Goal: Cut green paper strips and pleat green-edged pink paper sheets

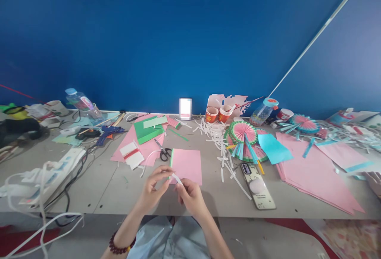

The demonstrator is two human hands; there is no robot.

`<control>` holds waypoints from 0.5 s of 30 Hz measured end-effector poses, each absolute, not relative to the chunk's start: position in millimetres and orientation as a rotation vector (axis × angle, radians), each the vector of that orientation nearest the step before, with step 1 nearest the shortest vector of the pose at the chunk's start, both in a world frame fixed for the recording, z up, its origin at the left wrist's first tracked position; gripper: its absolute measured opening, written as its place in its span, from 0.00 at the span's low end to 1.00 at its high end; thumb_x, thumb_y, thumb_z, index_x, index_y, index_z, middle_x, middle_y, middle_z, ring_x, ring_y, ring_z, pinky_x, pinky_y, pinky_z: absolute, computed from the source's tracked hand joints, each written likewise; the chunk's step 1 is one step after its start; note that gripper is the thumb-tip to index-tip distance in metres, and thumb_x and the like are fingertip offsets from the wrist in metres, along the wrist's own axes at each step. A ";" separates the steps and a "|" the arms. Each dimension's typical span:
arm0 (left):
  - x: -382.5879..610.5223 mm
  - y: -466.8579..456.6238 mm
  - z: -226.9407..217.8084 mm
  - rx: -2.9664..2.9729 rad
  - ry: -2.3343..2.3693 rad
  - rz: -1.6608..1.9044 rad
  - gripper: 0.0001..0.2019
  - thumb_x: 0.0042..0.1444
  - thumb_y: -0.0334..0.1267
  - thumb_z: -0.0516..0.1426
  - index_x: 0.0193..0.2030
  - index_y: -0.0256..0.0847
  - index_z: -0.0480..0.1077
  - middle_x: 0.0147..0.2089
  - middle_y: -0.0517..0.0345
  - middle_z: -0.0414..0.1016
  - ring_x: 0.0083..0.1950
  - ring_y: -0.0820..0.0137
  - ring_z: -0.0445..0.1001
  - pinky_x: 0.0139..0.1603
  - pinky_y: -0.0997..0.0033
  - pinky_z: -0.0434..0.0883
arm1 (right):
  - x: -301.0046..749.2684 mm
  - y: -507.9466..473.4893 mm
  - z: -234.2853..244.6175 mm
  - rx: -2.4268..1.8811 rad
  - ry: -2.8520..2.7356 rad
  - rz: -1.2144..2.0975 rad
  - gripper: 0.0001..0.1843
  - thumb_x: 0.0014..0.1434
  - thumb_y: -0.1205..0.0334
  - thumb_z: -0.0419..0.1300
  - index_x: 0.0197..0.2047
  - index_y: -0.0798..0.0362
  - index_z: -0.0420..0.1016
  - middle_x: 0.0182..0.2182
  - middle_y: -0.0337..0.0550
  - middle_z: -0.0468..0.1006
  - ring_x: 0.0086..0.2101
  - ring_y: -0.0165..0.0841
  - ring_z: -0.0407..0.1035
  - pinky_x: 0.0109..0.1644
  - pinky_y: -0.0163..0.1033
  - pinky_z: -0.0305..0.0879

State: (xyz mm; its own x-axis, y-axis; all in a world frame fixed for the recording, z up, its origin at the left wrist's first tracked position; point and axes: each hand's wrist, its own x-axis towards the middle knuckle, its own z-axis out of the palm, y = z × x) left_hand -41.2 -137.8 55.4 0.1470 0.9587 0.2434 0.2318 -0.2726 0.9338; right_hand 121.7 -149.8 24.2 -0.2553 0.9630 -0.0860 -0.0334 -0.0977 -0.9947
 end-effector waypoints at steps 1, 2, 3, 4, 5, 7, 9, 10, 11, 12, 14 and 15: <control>-39.9 -139.8 58.5 1.640 1.175 1.163 0.11 0.59 0.39 0.53 0.42 0.43 0.76 0.47 0.50 0.74 0.49 0.65 0.73 0.50 0.65 0.73 | 122.0 -150.3 21.7 -1.147 -1.362 1.431 0.24 0.59 0.40 0.52 0.29 0.54 0.68 0.14 0.32 0.63 0.16 0.24 0.57 0.21 0.30 0.55; -38.5 -141.5 61.4 1.636 1.183 1.145 0.10 0.59 0.39 0.54 0.41 0.43 0.76 0.46 0.51 0.74 0.48 0.65 0.74 0.50 0.65 0.73 | 122.2 -150.9 19.8 -1.177 -1.402 1.374 0.22 0.60 0.42 0.52 0.31 0.54 0.69 0.15 0.33 0.64 0.17 0.25 0.58 0.22 0.30 0.56; -37.1 -142.8 63.9 1.640 1.187 1.134 0.10 0.59 0.39 0.54 0.41 0.43 0.76 0.46 0.51 0.74 0.47 0.66 0.74 0.50 0.65 0.73 | 122.4 -151.5 18.3 -1.203 -1.429 1.322 0.21 0.61 0.43 0.52 0.34 0.54 0.70 0.16 0.33 0.65 0.18 0.26 0.60 0.23 0.30 0.57; -35.7 -143.8 66.0 1.650 1.185 1.129 0.10 0.58 0.38 0.54 0.41 0.43 0.76 0.45 0.51 0.73 0.47 0.66 0.74 0.49 0.66 0.73 | 122.5 -152.0 17.2 -1.224 -1.438 1.278 0.19 0.61 0.45 0.52 0.38 0.53 0.70 0.18 0.34 0.66 0.19 0.26 0.61 0.23 0.31 0.59; -34.4 -144.5 67.4 1.669 1.175 1.131 0.10 0.58 0.37 0.55 0.42 0.43 0.76 0.45 0.51 0.73 0.46 0.67 0.74 0.49 0.66 0.73 | 122.5 -152.4 16.3 -1.239 -1.434 1.248 0.19 0.62 0.45 0.51 0.41 0.53 0.69 0.19 0.34 0.66 0.20 0.27 0.62 0.24 0.31 0.60; -32.3 -145.1 68.8 1.724 1.142 1.152 0.10 0.58 0.36 0.55 0.42 0.43 0.76 0.45 0.51 0.73 0.46 0.67 0.73 0.47 0.68 0.73 | 122.4 -152.9 14.5 -1.253 -1.413 1.210 0.19 0.63 0.47 0.50 0.48 0.52 0.65 0.19 0.33 0.67 0.20 0.28 0.63 0.25 0.32 0.61; -30.7 -145.1 68.6 1.777 1.118 1.193 0.10 0.59 0.35 0.54 0.42 0.43 0.77 0.44 0.51 0.73 0.44 0.69 0.73 0.45 0.69 0.73 | 122.5 -153.0 12.2 -1.251 -1.409 1.185 0.20 0.64 0.48 0.49 0.52 0.53 0.62 0.20 0.34 0.69 0.22 0.29 0.65 0.27 0.33 0.62; -30.1 -145.0 68.1 1.800 1.113 1.216 0.10 0.59 0.35 0.54 0.42 0.43 0.77 0.43 0.52 0.73 0.43 0.69 0.73 0.44 0.70 0.73 | 122.6 -153.0 10.7 -1.247 -1.407 1.177 0.21 0.64 0.48 0.49 0.53 0.53 0.60 0.21 0.35 0.70 0.23 0.29 0.66 0.28 0.33 0.62; -29.6 -144.9 67.4 1.821 1.116 1.238 0.10 0.59 0.35 0.54 0.42 0.43 0.77 0.42 0.52 0.74 0.42 0.70 0.72 0.43 0.70 0.73 | 122.7 -153.0 9.1 -1.247 -1.397 1.172 0.21 0.64 0.48 0.49 0.54 0.53 0.59 0.22 0.36 0.71 0.23 0.29 0.66 0.28 0.33 0.62; -29.1 -144.9 66.4 1.841 1.122 1.261 0.10 0.59 0.35 0.54 0.41 0.43 0.77 0.41 0.52 0.74 0.41 0.70 0.72 0.42 0.70 0.73 | 122.8 -153.0 7.4 -1.247 -1.380 1.175 0.21 0.64 0.48 0.49 0.53 0.53 0.59 0.23 0.37 0.72 0.23 0.29 0.66 0.27 0.33 0.61; -28.7 -144.8 63.7 1.873 1.137 1.313 0.09 0.59 0.35 0.55 0.40 0.43 0.78 0.39 0.53 0.74 0.40 0.70 0.72 0.40 0.71 0.73 | 122.9 -153.2 4.1 -1.237 -1.334 1.207 0.19 0.63 0.48 0.50 0.50 0.52 0.58 0.24 0.36 0.73 0.22 0.28 0.64 0.25 0.32 0.59; -28.7 -144.6 62.1 1.882 1.149 1.340 0.09 0.59 0.34 0.55 0.39 0.43 0.78 0.39 0.53 0.74 0.39 0.71 0.72 0.40 0.71 0.73 | 123.1 -153.4 2.8 -1.229 -1.304 1.227 0.18 0.63 0.48 0.52 0.48 0.51 0.57 0.24 0.36 0.73 0.22 0.27 0.63 0.25 0.31 0.57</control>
State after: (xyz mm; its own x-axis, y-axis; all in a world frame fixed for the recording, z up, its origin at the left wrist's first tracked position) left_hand -28.7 -144.6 62.1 0.1356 0.8763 0.4623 0.3236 -0.4802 0.8153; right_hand 123.1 -153.4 2.8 -0.0643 0.9979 -0.0051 0.0660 -0.0009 -0.9978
